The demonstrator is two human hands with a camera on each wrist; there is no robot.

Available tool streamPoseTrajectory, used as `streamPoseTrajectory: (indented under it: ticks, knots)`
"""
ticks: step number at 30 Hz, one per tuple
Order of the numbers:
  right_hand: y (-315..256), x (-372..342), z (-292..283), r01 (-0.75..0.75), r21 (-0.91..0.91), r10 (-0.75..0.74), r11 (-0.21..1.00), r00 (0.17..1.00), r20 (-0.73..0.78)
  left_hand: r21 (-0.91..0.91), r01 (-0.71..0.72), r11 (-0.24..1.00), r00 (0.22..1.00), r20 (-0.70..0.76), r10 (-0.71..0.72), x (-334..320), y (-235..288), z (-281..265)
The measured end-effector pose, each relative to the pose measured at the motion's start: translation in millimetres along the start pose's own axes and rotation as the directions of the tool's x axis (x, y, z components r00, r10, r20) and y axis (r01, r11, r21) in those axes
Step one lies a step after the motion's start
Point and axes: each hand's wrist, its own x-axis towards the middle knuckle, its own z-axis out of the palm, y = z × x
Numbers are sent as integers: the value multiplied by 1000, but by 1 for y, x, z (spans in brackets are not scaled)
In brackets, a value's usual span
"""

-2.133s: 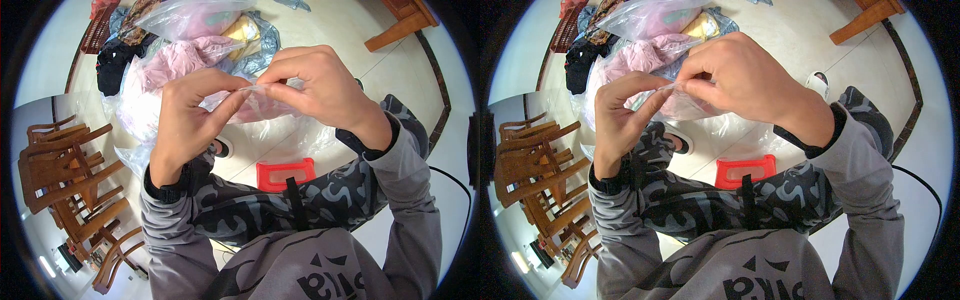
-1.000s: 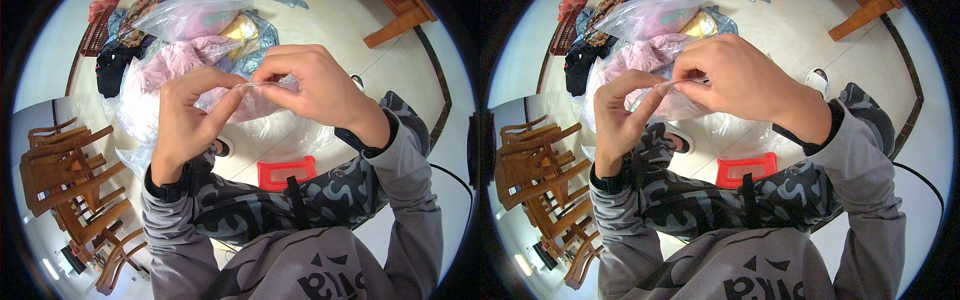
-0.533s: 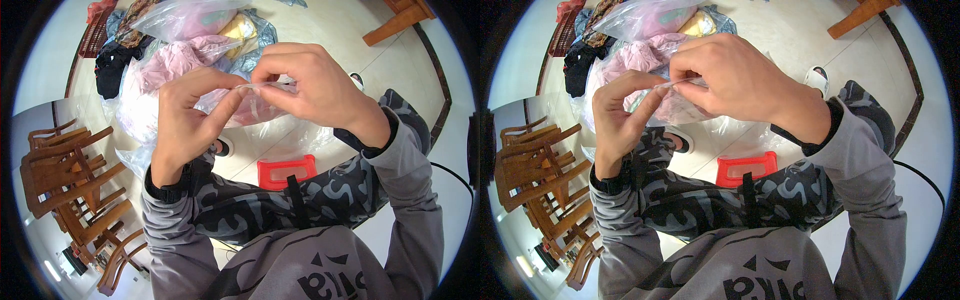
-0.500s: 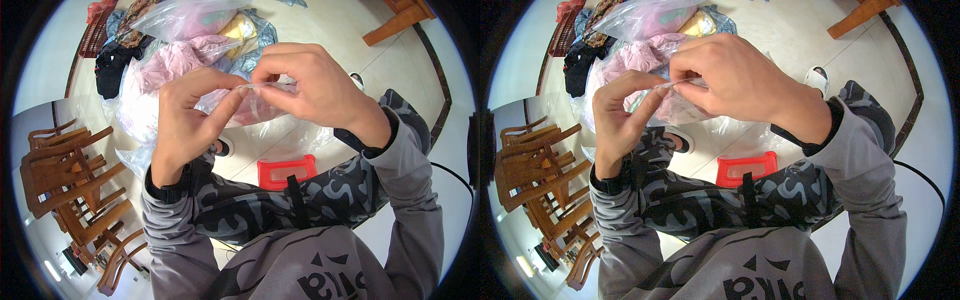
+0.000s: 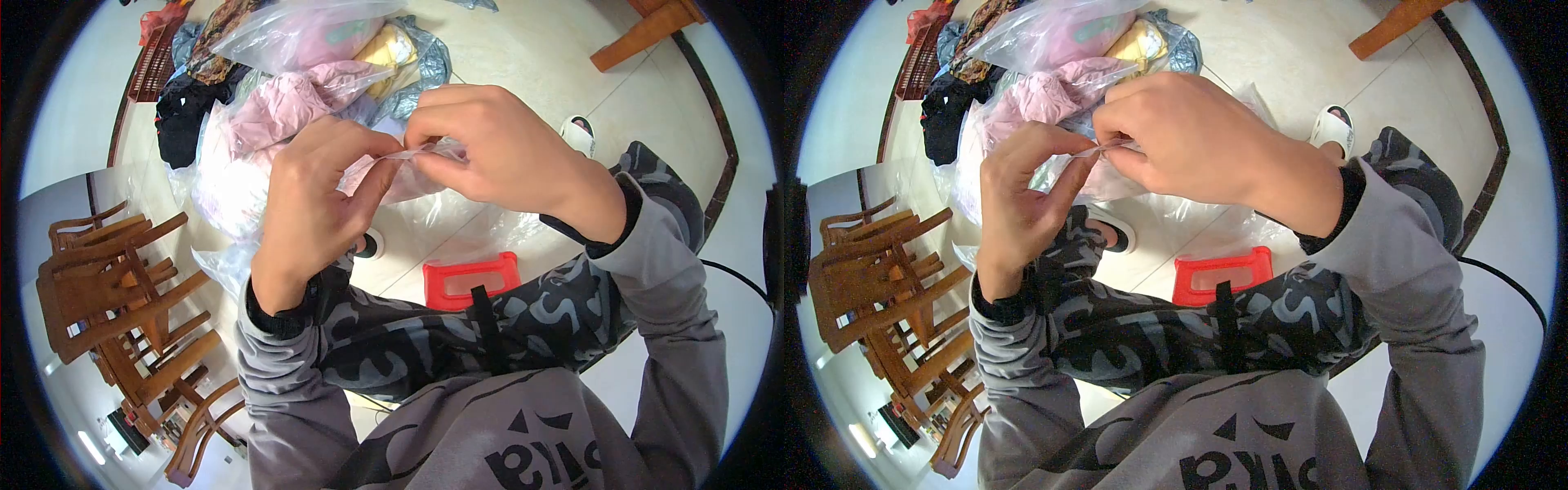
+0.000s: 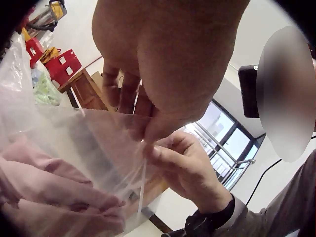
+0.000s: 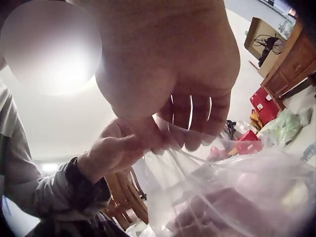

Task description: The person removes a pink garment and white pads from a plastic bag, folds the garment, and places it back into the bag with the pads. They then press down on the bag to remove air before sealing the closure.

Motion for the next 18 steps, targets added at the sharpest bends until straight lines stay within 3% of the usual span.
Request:
streamPoseTrajectory:
  ticks: [7, 14, 16, 18]
  knots:
    - [5, 0, 2, 85, -57, -85, 995, 996, 7, -40, -9, 999, 1000, -8, 9, -2, -2, 3]
    - [0, 4, -7, -86, 173, 78, 981, 996, 48, -302, 118, 946, 982, -103, -156, -4, -5, 3]
    - [-5, 4, -9, -116, 162, 107, 980, 992, 65, -178, 88, 980, 992, -71, -102, 0, 2, -6]
    - [-3, 3, -5, -18, 120, 17, 993, 1000, 7, -102, 38, 994, 998, -41, -43, 0, 2, -9]
